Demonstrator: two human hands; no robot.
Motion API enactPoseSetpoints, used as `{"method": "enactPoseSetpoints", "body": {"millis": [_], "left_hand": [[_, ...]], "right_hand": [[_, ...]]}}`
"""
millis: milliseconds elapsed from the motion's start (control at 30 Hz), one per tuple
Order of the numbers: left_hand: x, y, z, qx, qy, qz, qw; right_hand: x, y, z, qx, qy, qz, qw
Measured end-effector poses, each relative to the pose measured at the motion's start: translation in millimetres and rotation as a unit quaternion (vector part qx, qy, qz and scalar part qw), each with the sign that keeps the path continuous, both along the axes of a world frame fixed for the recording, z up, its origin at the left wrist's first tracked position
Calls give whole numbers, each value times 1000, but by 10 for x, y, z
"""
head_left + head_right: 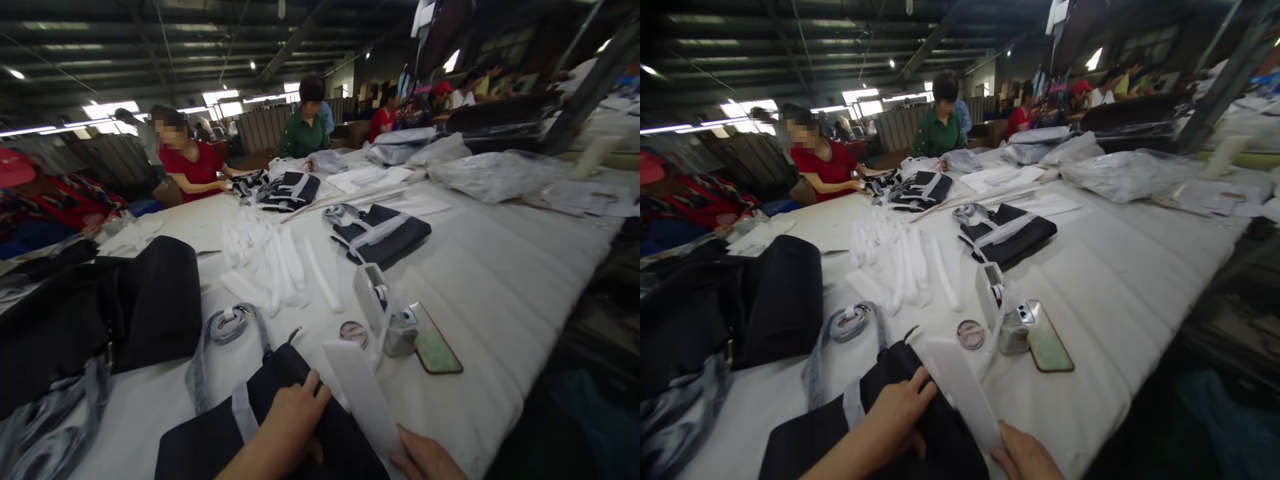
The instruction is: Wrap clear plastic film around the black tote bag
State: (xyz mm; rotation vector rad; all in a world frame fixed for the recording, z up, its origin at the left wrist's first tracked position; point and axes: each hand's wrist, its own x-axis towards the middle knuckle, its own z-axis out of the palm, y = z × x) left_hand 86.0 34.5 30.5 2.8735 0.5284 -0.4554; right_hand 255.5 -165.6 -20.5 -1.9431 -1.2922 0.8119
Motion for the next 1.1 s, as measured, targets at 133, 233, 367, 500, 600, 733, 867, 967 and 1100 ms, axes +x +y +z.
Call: {"method": "enactPoseSetpoints", "body": {"millis": [133,233,367,500,600,733,867,967,1100], "left_hand": [[-298,-155,-213,102,-99,-20,990],[-480,-213,-286,145,-184,-54,971],[-504,-253,-288,167,-223,-66,958],[-481,-283,-309,176,-228,-45,957],[-447,-300,-301,199,-218,-54,954],[-221,-344,-108,205,-108,-51,971],[72,-375,113,147,-19,2,989],[146,-375,126,106,-4,23,994],[106,-361,13,89,-20,20,996]], "right_hand": [[48,163,335,-9,53,-51,997],[-25,338,466,-43,130,-1,991],[-148,513,479,-53,132,89,986],[-178,606,471,-74,53,120,988],[-209,613,385,-72,-40,133,988],[-270,544,201,-61,-171,149,972],[-263,510,190,-71,-118,159,978],[-243,505,239,-64,-69,160,983],[-192,432,309,-49,-3,146,988]]}}
